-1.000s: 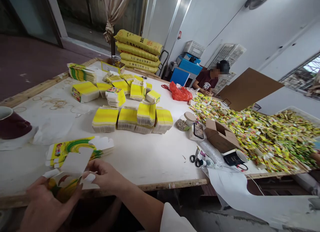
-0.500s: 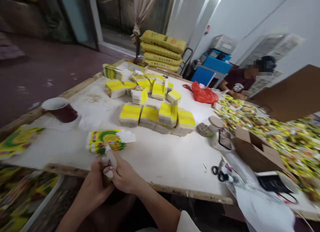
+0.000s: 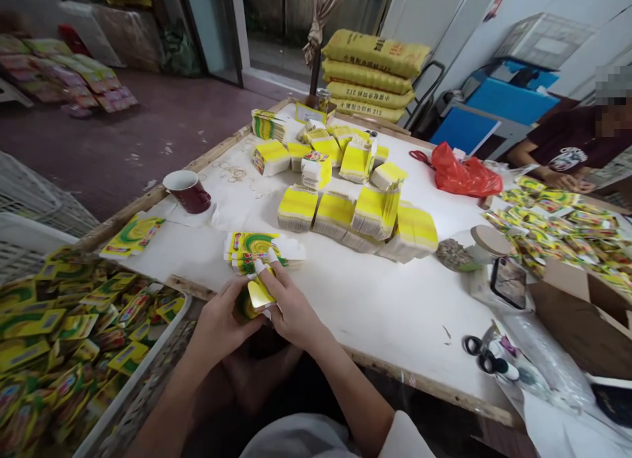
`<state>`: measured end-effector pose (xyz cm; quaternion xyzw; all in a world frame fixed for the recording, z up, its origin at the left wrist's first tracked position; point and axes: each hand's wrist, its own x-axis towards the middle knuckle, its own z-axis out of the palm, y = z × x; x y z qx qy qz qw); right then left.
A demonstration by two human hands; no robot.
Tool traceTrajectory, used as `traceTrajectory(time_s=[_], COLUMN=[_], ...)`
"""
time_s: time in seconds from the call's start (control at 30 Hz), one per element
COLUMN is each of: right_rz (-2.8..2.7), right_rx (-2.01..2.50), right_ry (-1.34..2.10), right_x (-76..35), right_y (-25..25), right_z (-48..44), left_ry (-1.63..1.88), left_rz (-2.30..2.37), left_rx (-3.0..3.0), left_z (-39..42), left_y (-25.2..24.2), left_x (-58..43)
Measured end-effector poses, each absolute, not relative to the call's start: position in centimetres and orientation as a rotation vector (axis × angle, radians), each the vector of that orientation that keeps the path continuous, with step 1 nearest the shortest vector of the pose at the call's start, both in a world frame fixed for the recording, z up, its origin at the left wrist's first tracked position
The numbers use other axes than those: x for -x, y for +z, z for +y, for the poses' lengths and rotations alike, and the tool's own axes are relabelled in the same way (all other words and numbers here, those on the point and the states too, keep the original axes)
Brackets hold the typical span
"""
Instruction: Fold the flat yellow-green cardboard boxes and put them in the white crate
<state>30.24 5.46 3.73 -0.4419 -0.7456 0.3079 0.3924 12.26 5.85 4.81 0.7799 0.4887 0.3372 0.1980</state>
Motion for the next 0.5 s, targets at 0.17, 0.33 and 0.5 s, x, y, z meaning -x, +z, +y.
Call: traceTrajectory(time_s=[0.17,0.33,0.5], right_rz=[-2.081,-2.172,-2.121], right_rx=[1.072,0.897,1.023], right_ry=[0.91,0.981,0.887], right_x=[-31.6,-32.3,-31.5], right_y=[5.3,5.5,4.6], right_z=[5.7,6.2,5.9], left_ry=[0.888,0.867,0.861], left_rz=[1.309,1.344,1.404], left_rx=[-2.201,-2.176,-2.11], left_z=[6.1,6.1,6.0], left_y=[5.9,6.0,6.1], left_x=[-10.8,-10.1,-10.1])
